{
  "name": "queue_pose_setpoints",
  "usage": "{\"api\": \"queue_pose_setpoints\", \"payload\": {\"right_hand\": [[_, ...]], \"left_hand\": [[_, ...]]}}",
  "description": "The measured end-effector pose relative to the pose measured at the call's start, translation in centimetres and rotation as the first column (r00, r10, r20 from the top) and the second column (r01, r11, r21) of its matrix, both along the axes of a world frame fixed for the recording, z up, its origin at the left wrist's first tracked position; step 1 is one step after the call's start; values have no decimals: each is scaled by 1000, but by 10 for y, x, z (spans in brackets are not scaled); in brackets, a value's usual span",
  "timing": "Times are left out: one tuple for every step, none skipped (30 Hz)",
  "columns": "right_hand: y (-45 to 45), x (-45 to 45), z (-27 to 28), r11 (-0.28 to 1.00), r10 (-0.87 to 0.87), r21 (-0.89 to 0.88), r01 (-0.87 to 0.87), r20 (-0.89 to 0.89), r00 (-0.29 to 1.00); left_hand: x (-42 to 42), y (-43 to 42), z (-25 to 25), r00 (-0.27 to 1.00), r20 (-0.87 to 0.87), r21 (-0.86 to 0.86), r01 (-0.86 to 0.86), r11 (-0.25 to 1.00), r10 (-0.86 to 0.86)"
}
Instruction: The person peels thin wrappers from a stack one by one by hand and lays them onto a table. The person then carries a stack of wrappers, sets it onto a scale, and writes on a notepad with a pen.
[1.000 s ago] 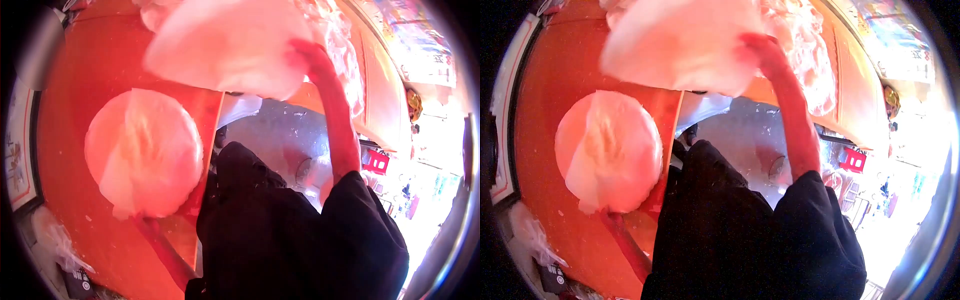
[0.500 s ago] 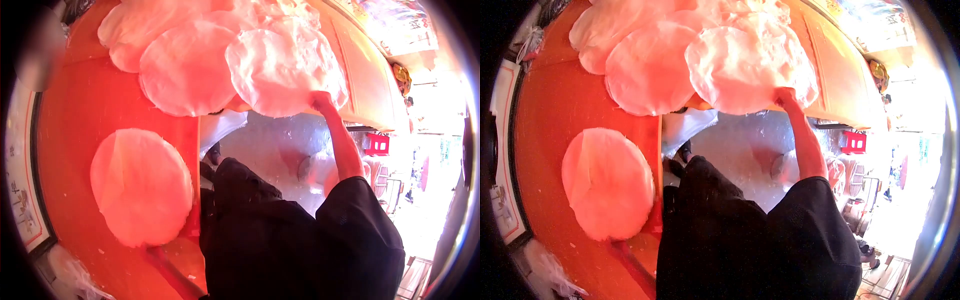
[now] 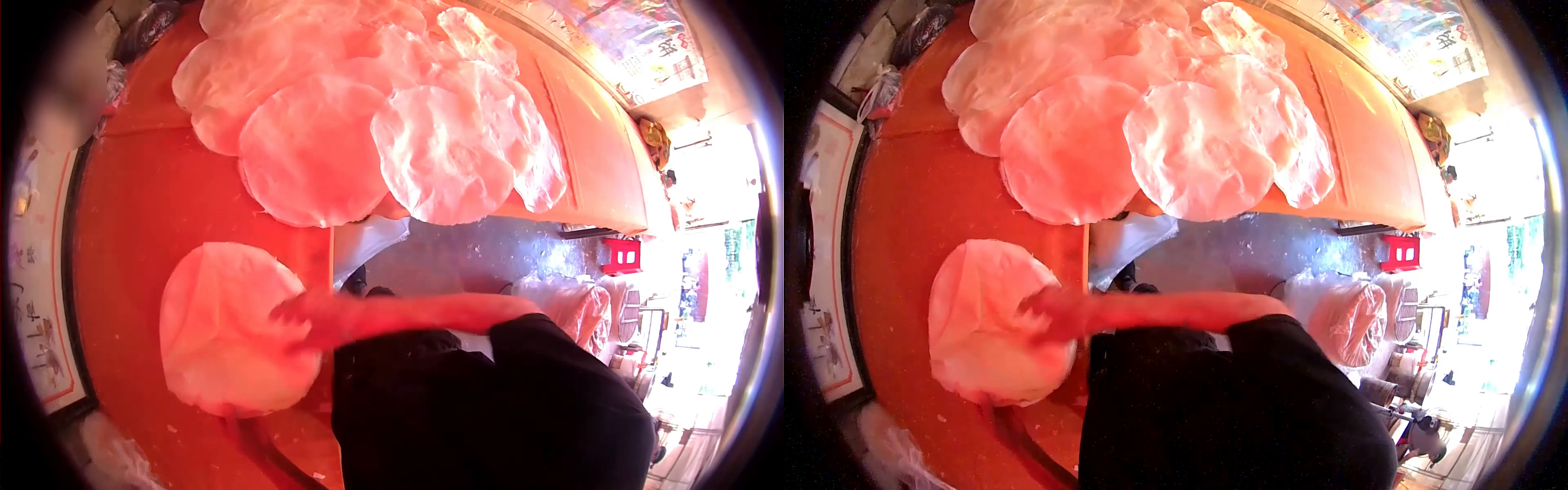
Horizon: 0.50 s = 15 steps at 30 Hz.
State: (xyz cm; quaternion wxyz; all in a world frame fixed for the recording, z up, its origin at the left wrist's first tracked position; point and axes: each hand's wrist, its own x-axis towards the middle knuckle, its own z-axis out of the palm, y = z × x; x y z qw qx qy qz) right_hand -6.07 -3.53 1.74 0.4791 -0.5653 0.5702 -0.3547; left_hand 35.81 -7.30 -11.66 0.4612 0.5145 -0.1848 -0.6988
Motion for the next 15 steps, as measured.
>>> {"api": "queue_pose_setpoints", "payload": {"right_hand": [[-11, 46, -24, 950, 19, -307, -57, -126, 992], [-22, 71, -15, 958, 187, -197, -210, -130, 974], [-31, 86, -1, 930, 348, -82, -358, -114, 930], [-34, 91, 5, 932, 346, -77, -355, -113, 931], [-38, 95, 8, 946, 319, -34, -323, -84, 944], [-41, 100, 9, 956, 295, 9, -295, -55, 954], [-43, 103, 2, 953, 304, 11, -304, -50, 951], [-44, 103, -13, 966, 257, -43, -255, 56, 965], [-43, 103, -23, 976, 213, -88, -200, 167, 963], [-43, 106, -32, 972, 230, -85, -217, 180, 957], [-44, 113, -37, 980, 196, -69, -189, 125, 973], [-45, 120, -43, 985, 169, -57, -165, 71, 983], [-46, 129, -50, 979, 201, -63, -195, 98, 975], [-47, 137, -56, 991, 128, -22, -129, -46, 991], [-49, 140, -61, 998, 59, 4, -59, -203, 978]], "left_hand": [[-1, -3, 2, 1000, 6, -10, 4, 1000, -4], [-1, -5, 2, 1000, 4, -7, 11, 1000, -11], [1, -5, 2, 1000, 3, -5, 12, 1000, -12], [2, -4, 1, 1000, 1, 0, 10, 1000, -10], [3, -3, -1, 1000, -5, 5, 11, 1000, -11], [6, -1, -3, 1000, -5, 5, 2, 1000, -2], [11, 3, -4, 1000, -10, 13, -7, 1000, 7], [13, 6, -6, 1000, -16, 21, -11, 1000, 11], [13, 10, -8, 1000, -23, 34, -14, 999, 14], [12, 15, -10, 999, -28, 46, -20, 999, 22], [10, 20, -12, 999, -33, 56, -23, 998, 24], [6, 23, -14, 999, -36, 70, -21, 997, 23], [1, 28, -15, 999, -46, 79, -26, 997, 30], [-2, 32, -14, 998, -50, 88, -30, 996, 34], [-8, 35, -15, 997, -62, 92, -38, 995, 44]]}}
